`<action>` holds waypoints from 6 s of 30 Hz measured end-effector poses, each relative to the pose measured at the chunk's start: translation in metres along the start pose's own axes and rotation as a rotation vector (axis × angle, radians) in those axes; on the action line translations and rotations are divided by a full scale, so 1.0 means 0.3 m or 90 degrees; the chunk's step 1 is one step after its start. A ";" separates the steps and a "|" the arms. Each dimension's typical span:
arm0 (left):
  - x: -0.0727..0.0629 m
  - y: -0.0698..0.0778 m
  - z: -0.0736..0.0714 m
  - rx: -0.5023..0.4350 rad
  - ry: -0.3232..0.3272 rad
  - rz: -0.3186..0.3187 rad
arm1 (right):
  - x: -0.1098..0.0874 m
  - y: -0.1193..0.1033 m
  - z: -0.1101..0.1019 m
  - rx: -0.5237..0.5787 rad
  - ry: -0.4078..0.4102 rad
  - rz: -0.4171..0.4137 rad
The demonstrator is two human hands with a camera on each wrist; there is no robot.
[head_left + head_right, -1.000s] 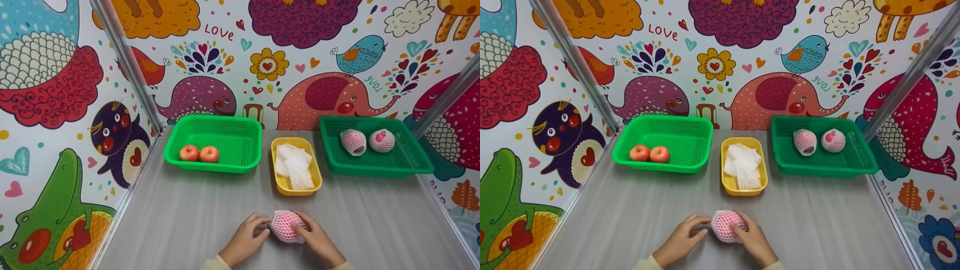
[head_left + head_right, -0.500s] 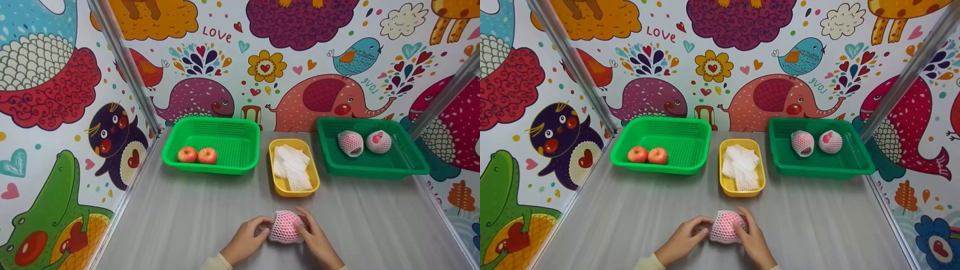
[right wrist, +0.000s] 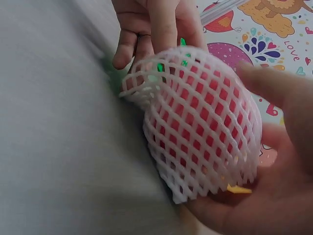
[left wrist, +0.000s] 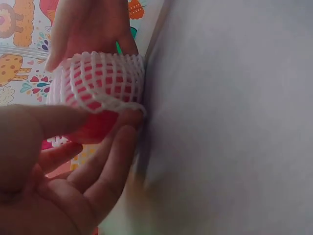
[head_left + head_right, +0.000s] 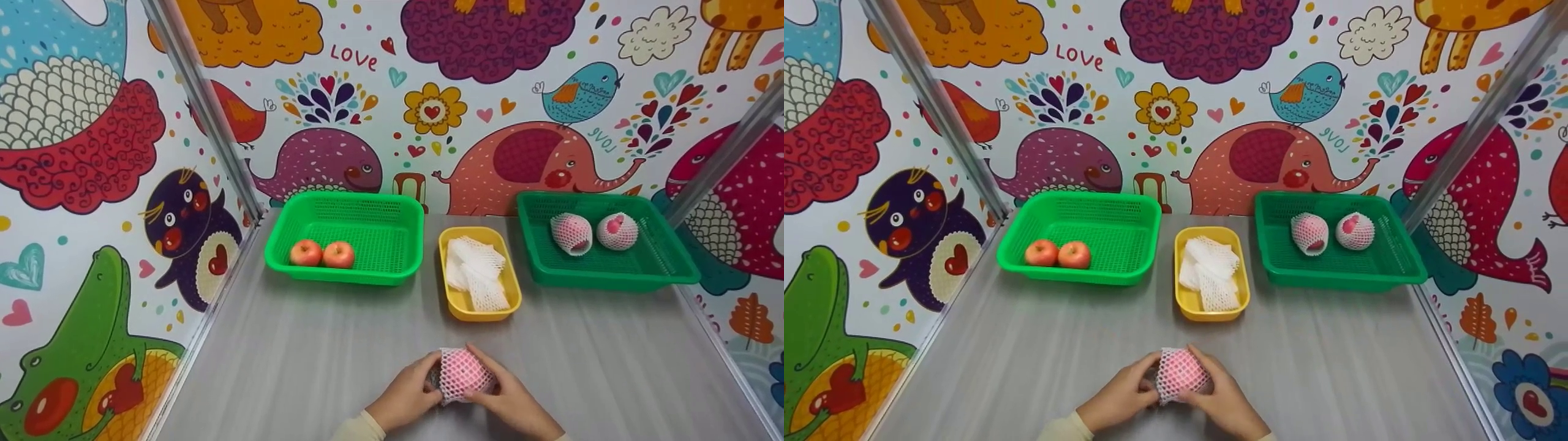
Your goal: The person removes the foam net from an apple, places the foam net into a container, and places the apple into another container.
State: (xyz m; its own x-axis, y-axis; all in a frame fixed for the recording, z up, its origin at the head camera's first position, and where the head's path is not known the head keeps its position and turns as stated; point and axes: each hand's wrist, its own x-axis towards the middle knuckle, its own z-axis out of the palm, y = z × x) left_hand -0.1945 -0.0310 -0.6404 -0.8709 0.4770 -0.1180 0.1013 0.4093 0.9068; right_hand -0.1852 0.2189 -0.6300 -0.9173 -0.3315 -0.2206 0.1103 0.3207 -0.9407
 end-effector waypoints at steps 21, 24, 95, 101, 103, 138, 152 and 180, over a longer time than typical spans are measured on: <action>-0.002 -0.009 0.008 -0.013 0.000 0.031 | 0.004 0.033 -0.014 -0.046 -0.020 -0.037; 0.002 -0.011 0.008 -0.026 0.012 0.021 | 0.002 0.035 -0.020 -0.044 -0.007 -0.034; -0.015 -0.071 -0.006 -0.020 0.118 0.033 | 0.409 -0.131 -0.091 -0.399 0.159 -0.202; -0.014 -0.066 -0.004 -0.010 0.119 0.037 | 0.432 -0.133 -0.094 -0.454 0.116 -0.185; -0.014 -0.063 -0.004 -0.006 0.118 0.036 | 0.434 -0.134 -0.098 -0.460 0.100 -0.168; 0.138 0.124 -0.636 0.232 0.351 0.111 | 0.407 -0.119 -0.071 -0.496 0.134 -0.159; 0.345 0.023 -0.734 0.437 0.351 -0.040 | 0.406 -0.115 -0.072 -0.500 0.146 -0.175; 0.472 0.021 -0.756 0.476 0.171 -0.254 | 0.406 -0.120 -0.069 -0.490 0.139 -0.146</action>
State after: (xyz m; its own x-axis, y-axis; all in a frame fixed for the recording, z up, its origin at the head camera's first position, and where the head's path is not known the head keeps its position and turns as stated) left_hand -0.4263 -0.1372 -0.5596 -0.9824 0.0300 -0.1843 -0.0282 0.9519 0.3052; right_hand -0.3090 0.1854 -0.6175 -0.9474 -0.3084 0.0850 -0.3084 0.8093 -0.4999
